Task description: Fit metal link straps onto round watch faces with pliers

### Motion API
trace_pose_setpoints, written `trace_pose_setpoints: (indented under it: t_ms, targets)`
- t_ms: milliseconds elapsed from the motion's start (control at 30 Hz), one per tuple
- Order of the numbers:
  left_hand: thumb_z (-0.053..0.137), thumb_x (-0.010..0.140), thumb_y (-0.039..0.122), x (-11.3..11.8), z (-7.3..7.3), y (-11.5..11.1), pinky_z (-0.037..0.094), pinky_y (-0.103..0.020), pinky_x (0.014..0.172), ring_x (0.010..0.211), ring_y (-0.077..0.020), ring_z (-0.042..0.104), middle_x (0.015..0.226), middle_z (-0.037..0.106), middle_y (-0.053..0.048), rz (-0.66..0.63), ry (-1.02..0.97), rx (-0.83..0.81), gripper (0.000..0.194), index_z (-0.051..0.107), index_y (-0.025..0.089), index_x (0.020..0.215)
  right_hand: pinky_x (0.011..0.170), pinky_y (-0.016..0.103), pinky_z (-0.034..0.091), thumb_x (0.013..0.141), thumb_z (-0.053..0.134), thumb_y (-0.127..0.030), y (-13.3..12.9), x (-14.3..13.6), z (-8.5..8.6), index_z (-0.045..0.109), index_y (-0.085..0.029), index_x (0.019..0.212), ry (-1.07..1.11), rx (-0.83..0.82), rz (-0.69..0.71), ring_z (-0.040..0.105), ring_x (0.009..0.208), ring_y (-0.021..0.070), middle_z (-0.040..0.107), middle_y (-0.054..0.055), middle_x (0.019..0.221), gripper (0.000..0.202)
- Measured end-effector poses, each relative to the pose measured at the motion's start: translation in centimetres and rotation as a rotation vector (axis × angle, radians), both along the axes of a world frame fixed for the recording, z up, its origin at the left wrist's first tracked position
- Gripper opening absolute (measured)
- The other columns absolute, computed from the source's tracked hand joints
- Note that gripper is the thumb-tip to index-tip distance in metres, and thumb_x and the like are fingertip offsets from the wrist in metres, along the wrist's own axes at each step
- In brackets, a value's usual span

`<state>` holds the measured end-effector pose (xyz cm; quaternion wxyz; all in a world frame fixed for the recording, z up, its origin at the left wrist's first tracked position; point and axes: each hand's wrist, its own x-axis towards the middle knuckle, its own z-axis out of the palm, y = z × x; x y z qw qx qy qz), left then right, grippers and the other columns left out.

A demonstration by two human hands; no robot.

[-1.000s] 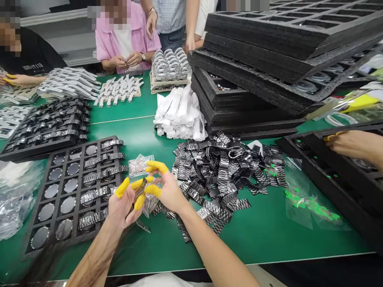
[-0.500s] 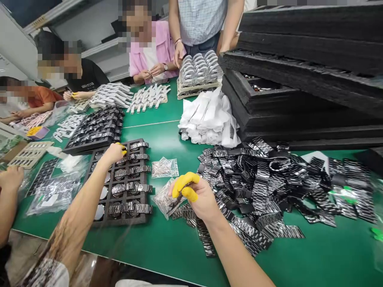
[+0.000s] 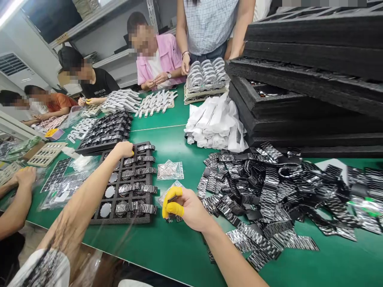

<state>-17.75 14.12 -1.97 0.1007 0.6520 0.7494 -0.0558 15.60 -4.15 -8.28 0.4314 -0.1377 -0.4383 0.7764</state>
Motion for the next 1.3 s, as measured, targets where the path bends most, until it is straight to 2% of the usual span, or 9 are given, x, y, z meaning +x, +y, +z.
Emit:
trace_pose_setpoints:
  t_ms: [100, 200, 300, 400, 500, 633, 800, 1167, 1300]
  targets:
    - [0.069, 0.101, 0.038, -0.8, 0.6, -1.8, 0.06, -0.049, 0.098, 0.116, -0.0267, 0.068, 0.134, 0.067, -0.012, 0.06, -0.203, 0.144, 0.038, 0.065, 0.016, 0.132, 0.053, 0.029, 0.049, 0.08, 0.088, -0.058, -0.2, -0.6, 0.1, 0.067, -0.019, 0.079, -0.039, -0.04, -0.028, 0.063, 0.052, 0.0166, 0.071, 0.003, 0.063, 0.044]
    - [0.059, 0.106, 0.035, 0.5, 0.6, -4.2, 0.06, -0.047, 0.096, 0.111, -0.0265, 0.072, 0.129, 0.07, -0.017, 0.121, -0.451, 0.276, 0.03, 0.062, 0.012, 0.125, 0.05, 0.027, 0.045, 0.083, 0.083, -0.063, -0.4, -1.4, 0.2, 0.062, -0.02, 0.079, -0.091, -0.104, -0.089, 0.056, 0.048, 0.0133, 0.065, -0.001, 0.056, 0.047]
    - [0.043, 0.11, 0.033, 4.8, -0.8, -8.2, 0.063, -0.041, 0.087, 0.1, -0.0223, 0.077, 0.128, 0.072, -0.019, 0.117, -0.725, 0.318, 0.026, 0.054, 0.015, 0.125, 0.046, 0.024, 0.041, 0.084, 0.08, -0.066, -0.6, -2.5, 0.0, 0.059, -0.021, 0.081, -0.119, -0.18, -0.138, 0.051, 0.043, 0.0106, 0.062, -0.004, 0.054, 0.05]
    - [0.052, 0.105, 0.033, 10.3, -3.3, -13.3, 0.063, -0.035, 0.076, 0.091, -0.0216, 0.078, 0.114, 0.077, -0.014, 0.057, -1.09, 0.224, 0.018, 0.055, 0.018, 0.115, 0.042, 0.021, 0.037, 0.085, 0.077, -0.069, -0.7, -3.5, -0.8, 0.058, -0.021, 0.084, -0.146, -0.227, -0.186, 0.047, 0.039, 0.0084, 0.061, -0.006, 0.054, 0.052]
    - [0.06, 0.095, 0.017, 13.7, -5.3, -17.3, 0.062, -0.038, 0.09, 0.105, -0.023, 0.075, 0.117, 0.075, -0.011, -0.064, -1.288, 0.169, 0.021, 0.06, 0.02, 0.116, 0.039, 0.019, 0.032, 0.083, 0.077, -0.072, -0.8, -4.1, -1.6, 0.06, -0.02, 0.083, -0.164, -0.258, -0.194, 0.044, 0.038, 0.0067, 0.06, -0.006, 0.055, 0.055]
    - [0.052, 0.08, -0.004, 13.9, -6.5, -18.9, 0.055, -0.043, 0.109, 0.123, -0.0244, 0.067, 0.129, 0.072, -0.009, -0.351, -1.083, 0.284, 0.06, 0.064, 0.023, 0.131, 0.036, 0.019, 0.029, 0.081, 0.082, -0.066, -1.0, -4.1, -2.2, 0.062, -0.018, 0.078, -0.195, -0.277, -0.113, 0.04, 0.035, 0.0054, 0.061, -0.005, 0.053, 0.052]
    - [0.048, 0.086, -0.005, 12.7, -6.6, -18.8, 0.057, -0.047, 0.107, 0.125, -0.0262, 0.063, 0.132, 0.07, -0.011, -0.585, -0.891, 0.453, 0.07, 0.059, 0.026, 0.147, 0.033, 0.019, 0.027, 0.082, 0.084, -0.057, -1.1, -3.9, -2.3, 0.064, -0.017, 0.068, -0.248, -0.295, -0.041, 0.04, 0.032, 0.0054, 0.062, -0.003, 0.048, 0.047]
    - [0.046, 0.085, -0.004, 12.5, -6.8, -19.3, 0.057, -0.048, 0.109, 0.128, -0.0266, 0.063, 0.138, 0.067, -0.01, -0.576, -0.796, 0.45, 0.074, 0.056, 0.028, 0.15, 0.032, 0.018, 0.022, 0.082, 0.082, -0.06, -0.9, -3.4, -2.1, 0.063, -0.017, 0.068, -0.28, -0.352, -0.043, 0.035, 0.029, 0.0056, 0.055, -0.005, 0.041, 0.048]
    - [0.045, 0.088, -0.003, 12.7, -6.5, -19.2, 0.058, -0.046, 0.106, 0.126, -0.0268, 0.06, 0.138, 0.06, -0.012, -0.543, -0.789, 0.452, 0.072, 0.056, 0.03, 0.152, 0.034, 0.019, 0.023, 0.083, 0.08, -0.064, -1.0, -3.7, -2.0, 0.06, -0.019, 0.075, -0.189, -0.439, -0.138, 0.033, 0.03, 0.0056, 0.052, -0.007, 0.041, 0.05]
